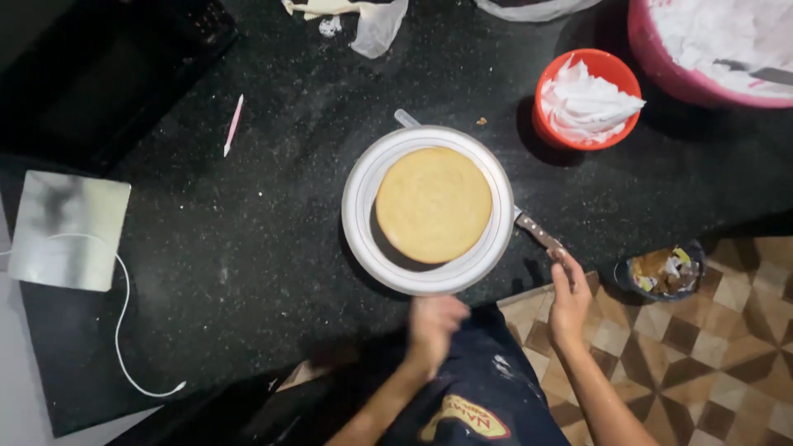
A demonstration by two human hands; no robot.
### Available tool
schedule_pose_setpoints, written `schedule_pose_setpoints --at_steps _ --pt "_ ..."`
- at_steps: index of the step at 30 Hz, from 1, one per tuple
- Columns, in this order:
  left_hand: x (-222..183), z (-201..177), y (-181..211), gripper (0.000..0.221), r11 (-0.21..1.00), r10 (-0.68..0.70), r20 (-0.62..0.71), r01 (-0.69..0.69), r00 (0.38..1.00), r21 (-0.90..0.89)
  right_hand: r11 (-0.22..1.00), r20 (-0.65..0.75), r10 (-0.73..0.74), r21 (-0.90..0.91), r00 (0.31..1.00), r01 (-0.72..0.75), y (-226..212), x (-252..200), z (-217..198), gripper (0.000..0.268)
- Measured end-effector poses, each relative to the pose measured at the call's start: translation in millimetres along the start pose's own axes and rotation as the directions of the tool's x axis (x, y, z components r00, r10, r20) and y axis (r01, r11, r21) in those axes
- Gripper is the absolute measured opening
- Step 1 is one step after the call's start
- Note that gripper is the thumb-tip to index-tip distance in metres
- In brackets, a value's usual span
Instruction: The person stacks round sponge cake layers on a turntable, pressing each layer down by hand and spreading white cream between layers with a spatula. They then pour syrup from a squeeze bottle into a small bowl and scoop cream from a large bowl with the spatula.
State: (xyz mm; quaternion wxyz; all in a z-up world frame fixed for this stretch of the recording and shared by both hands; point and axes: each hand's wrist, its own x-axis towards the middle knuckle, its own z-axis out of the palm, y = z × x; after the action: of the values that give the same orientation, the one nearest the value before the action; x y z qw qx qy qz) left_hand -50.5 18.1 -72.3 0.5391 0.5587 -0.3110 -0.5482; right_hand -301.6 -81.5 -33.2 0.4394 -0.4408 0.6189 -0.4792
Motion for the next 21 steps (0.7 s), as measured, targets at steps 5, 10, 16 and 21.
schedule_pose_setpoints --at_steps 5,10,16,21 --pt "-8 22 2 0.037 0.942 -0.196 0.816 -0.127 0.544 0.311 0.997 0.033 0.03 0.073 0.999 -0.032 8 -7 -4 0.037" --pt "5 -8 -24 0.049 0.92 -0.391 0.517 0.335 0.762 0.202 0.997 0.08 0.082 -0.003 0.993 -0.082 0 -12 -2 0.035" --pt "-2 -42 -40 0.042 0.958 -0.238 0.377 0.279 0.895 -0.058 0.992 0.038 0.114 0.055 0.993 -0.116 7 -12 1 0.033" --pt "10 -44 19 0.036 0.909 -0.321 0.111 0.339 0.941 -0.242 0.996 -0.01 0.081 0.031 0.997 -0.081 20 -9 3 0.032"
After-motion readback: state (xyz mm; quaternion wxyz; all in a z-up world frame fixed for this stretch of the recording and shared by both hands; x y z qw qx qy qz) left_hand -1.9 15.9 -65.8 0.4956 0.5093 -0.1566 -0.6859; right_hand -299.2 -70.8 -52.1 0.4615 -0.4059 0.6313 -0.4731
